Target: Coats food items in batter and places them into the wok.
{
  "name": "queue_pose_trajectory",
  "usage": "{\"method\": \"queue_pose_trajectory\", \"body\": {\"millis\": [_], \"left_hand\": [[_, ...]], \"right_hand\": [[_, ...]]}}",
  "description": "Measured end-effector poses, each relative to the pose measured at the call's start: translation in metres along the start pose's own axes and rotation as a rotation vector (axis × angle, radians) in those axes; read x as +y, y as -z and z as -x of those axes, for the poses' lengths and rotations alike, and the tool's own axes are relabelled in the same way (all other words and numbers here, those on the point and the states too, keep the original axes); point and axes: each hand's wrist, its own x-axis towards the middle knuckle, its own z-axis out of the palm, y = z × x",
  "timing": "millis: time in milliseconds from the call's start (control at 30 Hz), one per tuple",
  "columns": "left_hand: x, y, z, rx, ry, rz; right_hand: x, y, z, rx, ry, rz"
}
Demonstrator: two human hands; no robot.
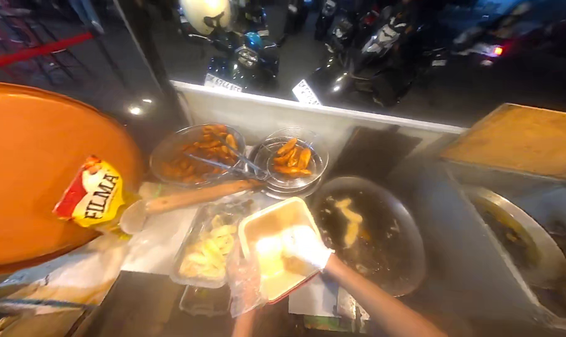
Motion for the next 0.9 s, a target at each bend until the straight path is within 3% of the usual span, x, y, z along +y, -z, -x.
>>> {"method": "queue_pose_trajectory", "body": {"millis": [67, 167, 267, 400, 500, 633, 733, 900], "left_hand": [[-0.002, -0.002, -0.001, 0.009, -0.012, -0.004], [-0.001, -0.001, -0.003, -0.001, 0.037, 0.013], [0.001, 0.001, -0.003, 0.008, 0.035, 0.028], [0.003, 0.003, -0.001, 0.015, 0.055, 0.008], [-0.001, 0.005, -0.002, 0.007, 0.058, -0.014], [-0.002, 0.004, -0.004, 0.005, 0.056, -0.041], [-0.001, 0.006, -0.004, 0.001, 0.074, -0.02], [0.002, 0.003, -0.004, 0.009, 0.058, 0.009]], "right_hand": [[0.01, 0.029, 0.021, 0.169, 0.017, -0.19], [0.037, 0.076, 0.051, 0.225, -0.026, -0.41], [0.087, 0.089, 0.06, 0.33, -0.045, -0.609], [0.171, 0.056, 0.036, 0.391, -0.337, -0.7], [0.218, 0.009, -0.003, 0.313, -0.683, -0.461], [0.251, -0.028, -0.034, 0.048, -0.737, -0.159], [0.225, -0.004, -0.037, -0.047, -0.666, -0.041], [0.1, 0.08, 0.012, 0.345, -0.32, -0.073]]}}
